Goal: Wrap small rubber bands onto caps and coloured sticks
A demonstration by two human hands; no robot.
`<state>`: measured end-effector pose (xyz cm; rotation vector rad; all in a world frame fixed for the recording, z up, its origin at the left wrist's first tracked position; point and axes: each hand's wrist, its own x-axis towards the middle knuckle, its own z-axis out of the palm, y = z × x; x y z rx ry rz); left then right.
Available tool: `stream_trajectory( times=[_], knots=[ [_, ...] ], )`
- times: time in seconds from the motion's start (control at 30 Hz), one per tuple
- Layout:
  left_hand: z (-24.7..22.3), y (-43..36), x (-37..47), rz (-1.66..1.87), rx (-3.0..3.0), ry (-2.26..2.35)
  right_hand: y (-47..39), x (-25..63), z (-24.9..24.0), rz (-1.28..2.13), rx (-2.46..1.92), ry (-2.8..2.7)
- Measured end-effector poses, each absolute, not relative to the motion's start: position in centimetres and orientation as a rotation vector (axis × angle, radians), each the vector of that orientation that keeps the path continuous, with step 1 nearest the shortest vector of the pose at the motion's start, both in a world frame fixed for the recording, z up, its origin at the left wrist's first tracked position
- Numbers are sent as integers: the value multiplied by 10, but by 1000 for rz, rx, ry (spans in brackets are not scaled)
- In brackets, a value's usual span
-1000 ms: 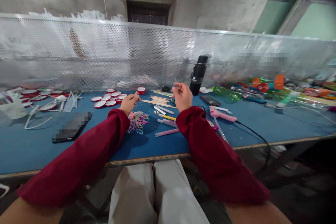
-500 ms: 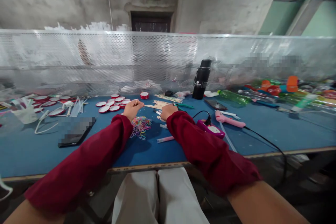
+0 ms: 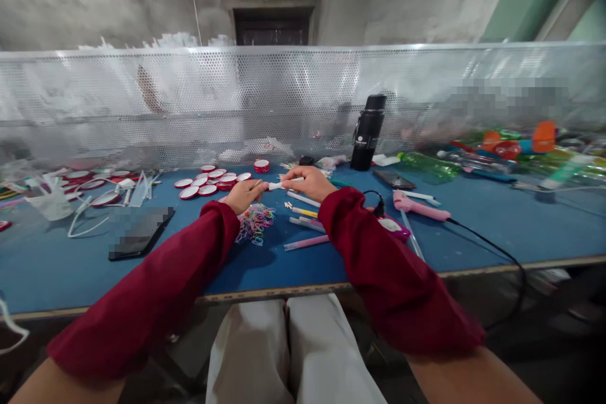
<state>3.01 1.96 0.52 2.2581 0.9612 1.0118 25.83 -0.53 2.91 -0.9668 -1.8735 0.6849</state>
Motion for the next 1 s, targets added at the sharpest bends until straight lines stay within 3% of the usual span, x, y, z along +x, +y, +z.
stream_trajectory(
  times=[0.23, 0.43, 0.67, 0.8, 1.0],
  knots=[
    [-4, 8, 43, 912, 2194, 769, -8, 243, 18, 1013, -785, -1433],
    [-2, -3, 53, 892, 2268, 826, 2, 221, 5, 896, -826, -1473],
    [5, -9, 55, 899, 2374, 835, 19, 273, 31, 806, -770, -838],
    [4, -6, 56, 997, 1952, 653, 2, 268, 33, 948, -646, -1090],
    [9, -9, 53, 968, 1754, 594, -14, 228, 17, 863, -544, -1632]
  ],
)
